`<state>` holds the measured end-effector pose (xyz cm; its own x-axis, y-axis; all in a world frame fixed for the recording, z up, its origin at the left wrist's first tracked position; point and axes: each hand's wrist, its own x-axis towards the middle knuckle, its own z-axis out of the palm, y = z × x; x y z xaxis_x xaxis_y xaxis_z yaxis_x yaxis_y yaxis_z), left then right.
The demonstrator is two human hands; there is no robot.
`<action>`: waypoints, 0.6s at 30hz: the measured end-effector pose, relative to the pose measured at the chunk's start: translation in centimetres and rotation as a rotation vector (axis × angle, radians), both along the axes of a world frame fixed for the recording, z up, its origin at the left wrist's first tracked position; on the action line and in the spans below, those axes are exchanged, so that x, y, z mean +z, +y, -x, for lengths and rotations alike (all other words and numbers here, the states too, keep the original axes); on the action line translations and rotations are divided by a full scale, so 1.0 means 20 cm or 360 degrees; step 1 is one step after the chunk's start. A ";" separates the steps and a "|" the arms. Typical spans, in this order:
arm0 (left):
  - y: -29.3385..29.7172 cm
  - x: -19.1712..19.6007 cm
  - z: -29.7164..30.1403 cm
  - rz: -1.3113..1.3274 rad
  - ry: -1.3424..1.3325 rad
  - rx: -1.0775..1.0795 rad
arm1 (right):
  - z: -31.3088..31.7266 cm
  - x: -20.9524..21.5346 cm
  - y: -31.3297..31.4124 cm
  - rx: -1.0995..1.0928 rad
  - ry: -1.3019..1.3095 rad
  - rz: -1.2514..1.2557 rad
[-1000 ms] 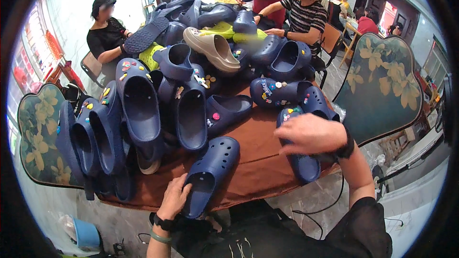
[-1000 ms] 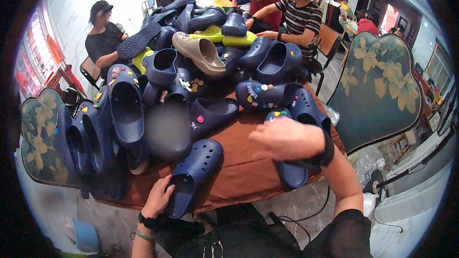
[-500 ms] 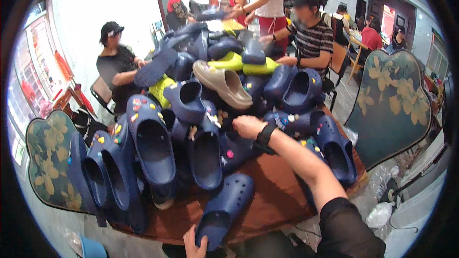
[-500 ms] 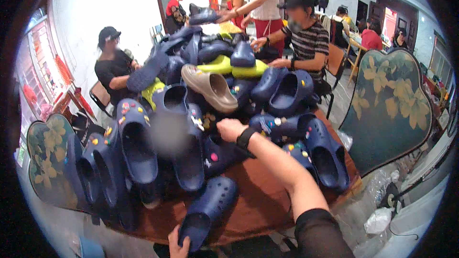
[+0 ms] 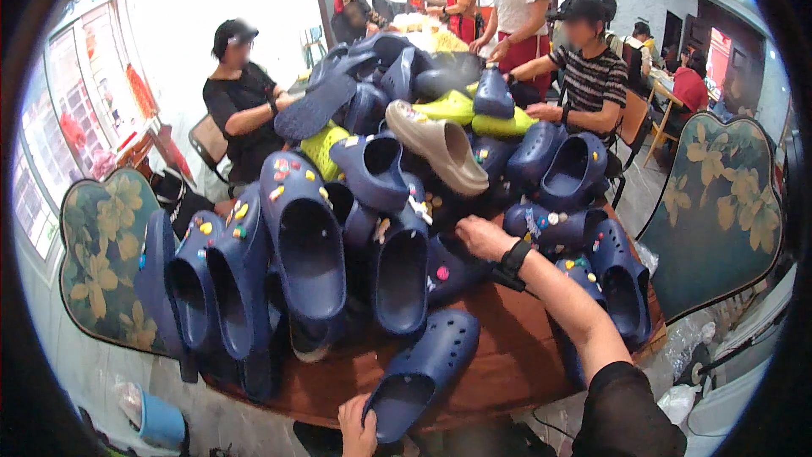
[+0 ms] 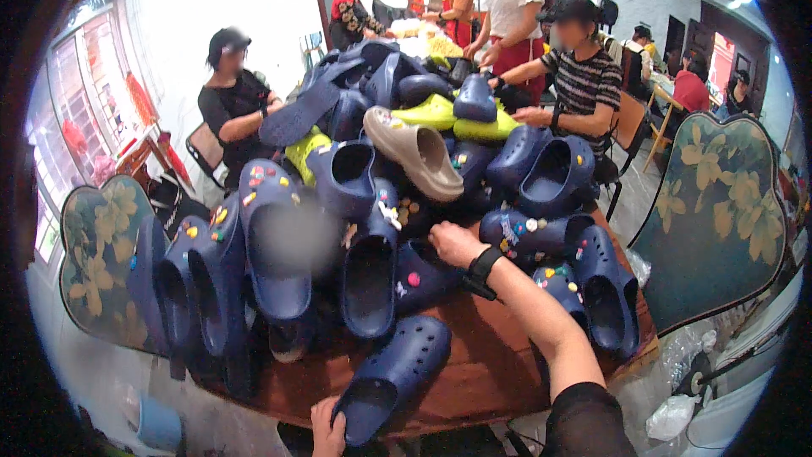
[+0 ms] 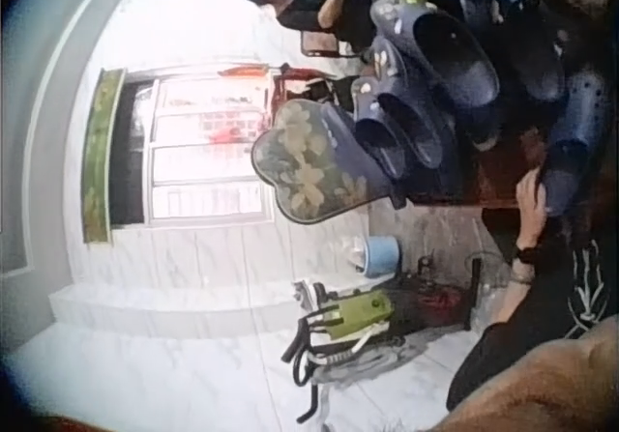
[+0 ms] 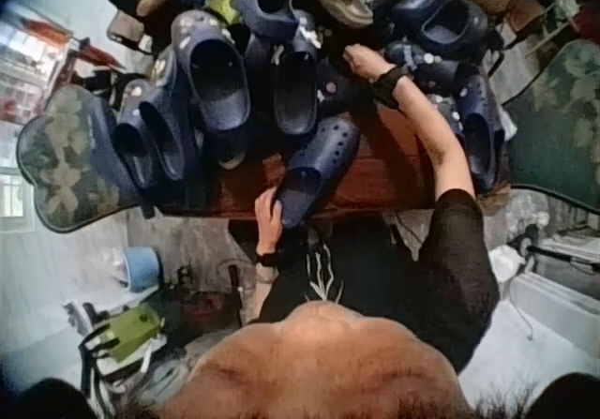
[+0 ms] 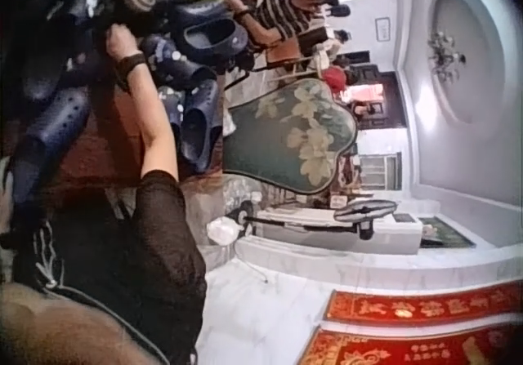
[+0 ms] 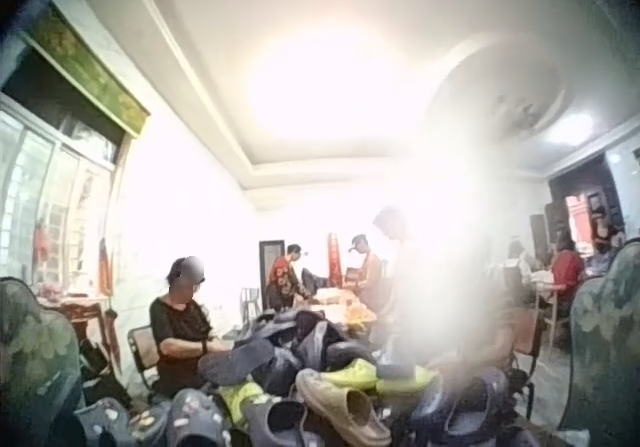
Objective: Applying decorative charms and stickers to rubber clogs.
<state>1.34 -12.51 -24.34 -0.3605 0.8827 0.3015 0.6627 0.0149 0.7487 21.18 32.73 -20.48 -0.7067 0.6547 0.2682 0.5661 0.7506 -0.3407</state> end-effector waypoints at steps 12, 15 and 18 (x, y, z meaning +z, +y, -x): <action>0.00 0.07 0.14 0.0285 -0.0309 -0.0264 | -0.14 0.10 -0.45 0.0114 -0.0140 0.0375; -0.01 0.05 0.16 0.0266 -0.0531 -0.0196 | -0.19 0.08 -0.54 0.0039 -0.0039 0.0448; 0.01 -0.01 0.20 0.0194 -0.0498 -0.0059 | -0.21 0.03 -0.56 -0.0059 0.0108 0.0510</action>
